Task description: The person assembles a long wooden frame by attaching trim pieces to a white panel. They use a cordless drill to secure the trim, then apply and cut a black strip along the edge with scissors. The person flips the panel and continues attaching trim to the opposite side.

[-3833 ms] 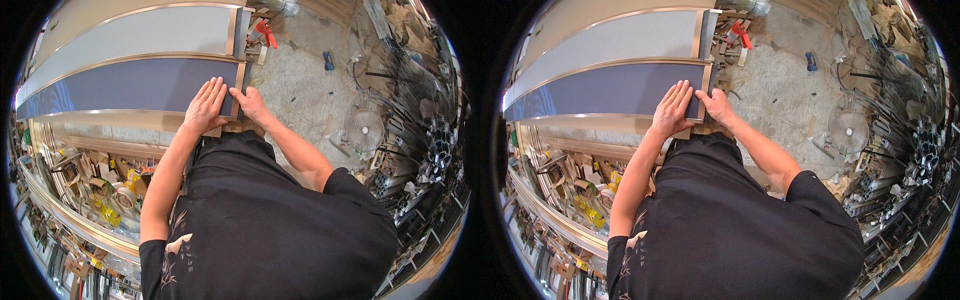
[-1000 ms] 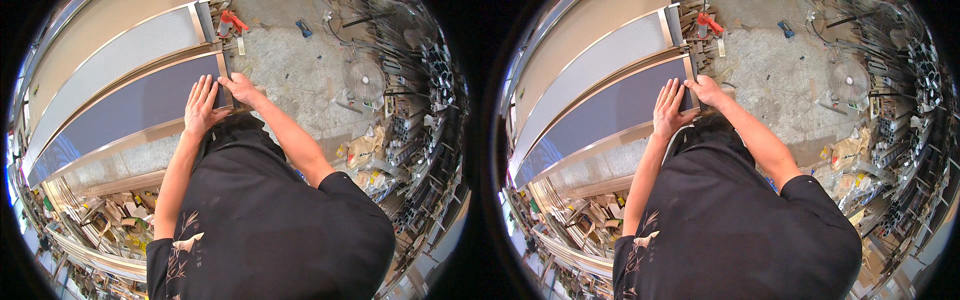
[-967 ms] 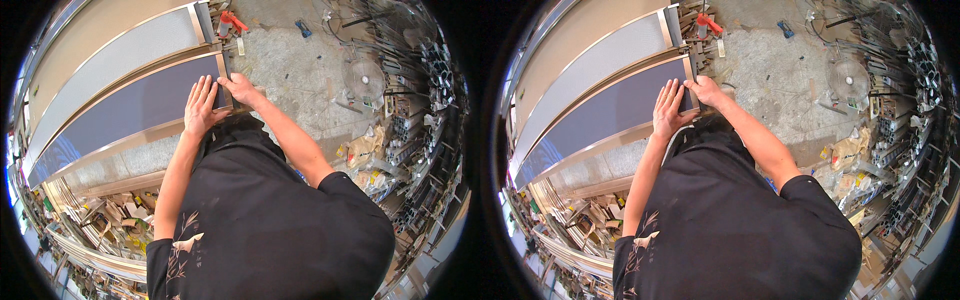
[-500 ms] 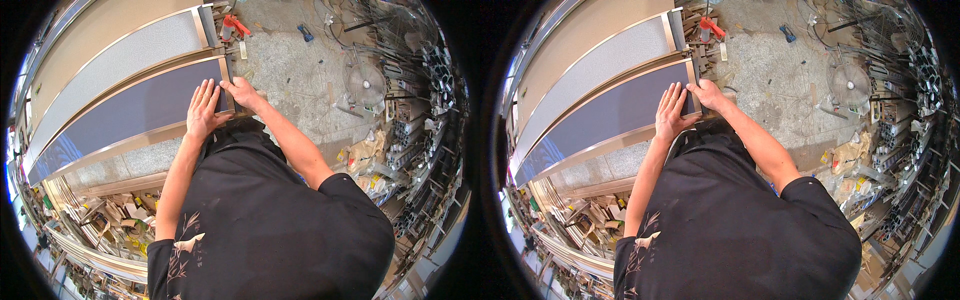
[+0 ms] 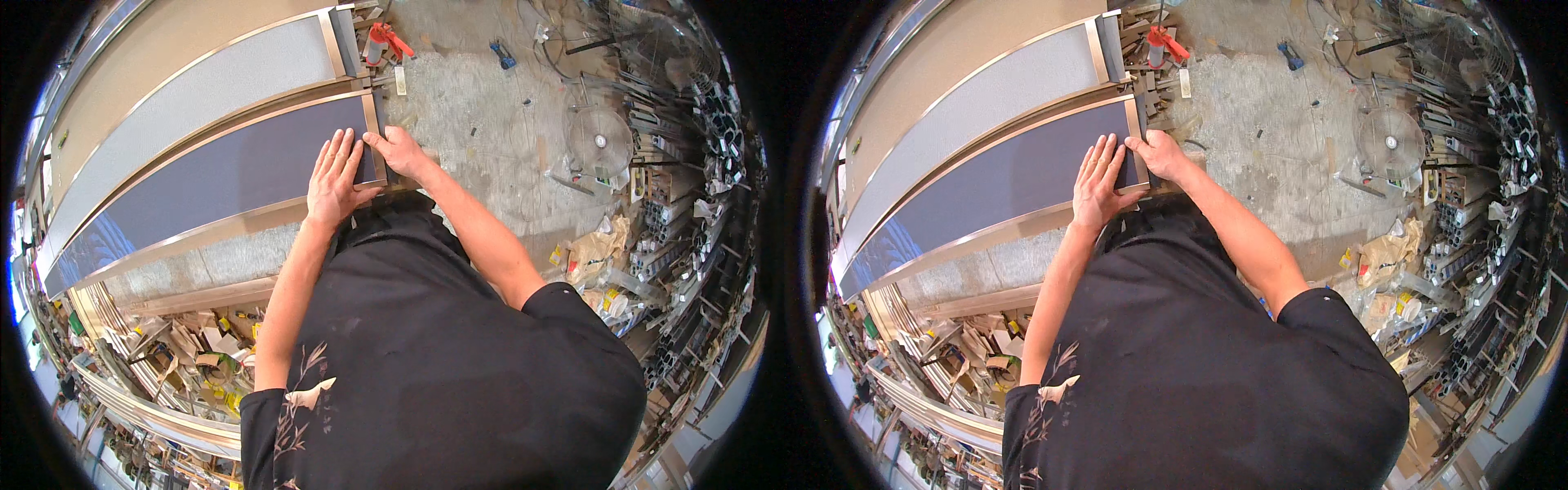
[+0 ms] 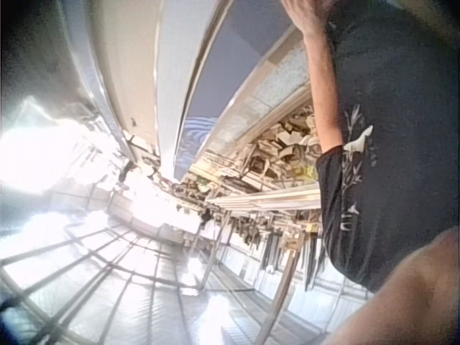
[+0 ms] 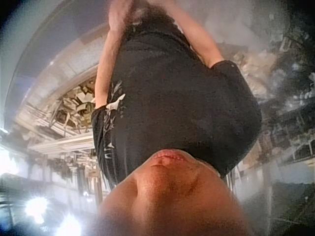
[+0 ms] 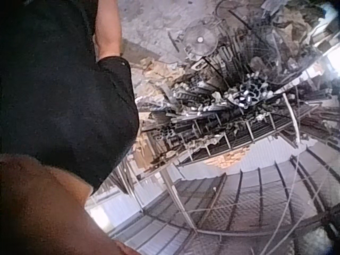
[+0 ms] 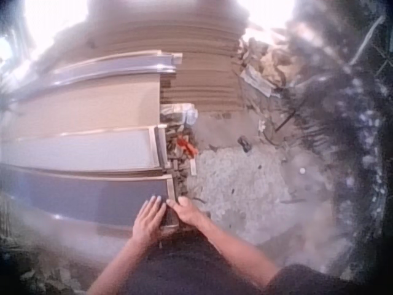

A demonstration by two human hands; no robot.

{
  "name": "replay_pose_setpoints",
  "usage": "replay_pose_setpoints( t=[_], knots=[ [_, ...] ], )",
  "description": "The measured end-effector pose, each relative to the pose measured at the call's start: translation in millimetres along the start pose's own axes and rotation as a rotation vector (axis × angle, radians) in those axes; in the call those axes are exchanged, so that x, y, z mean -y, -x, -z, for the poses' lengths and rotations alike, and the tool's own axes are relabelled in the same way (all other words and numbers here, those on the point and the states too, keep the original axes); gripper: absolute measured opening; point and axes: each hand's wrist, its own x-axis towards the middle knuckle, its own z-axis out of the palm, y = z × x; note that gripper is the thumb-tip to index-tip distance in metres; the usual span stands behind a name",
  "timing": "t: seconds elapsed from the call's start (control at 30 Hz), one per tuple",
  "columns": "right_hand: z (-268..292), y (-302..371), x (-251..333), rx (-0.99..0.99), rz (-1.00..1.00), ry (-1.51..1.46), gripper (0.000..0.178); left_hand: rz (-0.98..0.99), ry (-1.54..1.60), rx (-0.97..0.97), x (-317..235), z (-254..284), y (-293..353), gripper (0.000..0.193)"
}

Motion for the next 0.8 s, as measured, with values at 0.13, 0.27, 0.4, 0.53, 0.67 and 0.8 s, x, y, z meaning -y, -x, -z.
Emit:
replay_pose_setpoints(
  t=[0.13,0.27,0.4,0.53,0.67,0.8],
  knots=[
    [1,6,11,0.000,0.003,-0.048,0.050,0.010,0.016,-0.006,0,-2,2,0.090],
    [-3,3,-3,0.022,-0.002,-0.146,0.046,0.004,0.016,0.020,-2,0,1,0.091],
    [1,8,9,0.060,-0.030,-0.100,0.047,0.026,0.028,0.031,-1,1,2,0.092],
    [5,10,14,0.071,-0.053,-0.061,0.047,0.022,0.042,0.036,-2,0,2,0.093],
    [1,6,2,0.080,-0.041,-0.100,0.047,0.028,0.050,0.042,-4,2,3,0.093],
    [-2,9,1,0.081,-0.124,-0.066,0.047,0.041,0.066,0.062,-5,7,3,0.092]
  ],
)
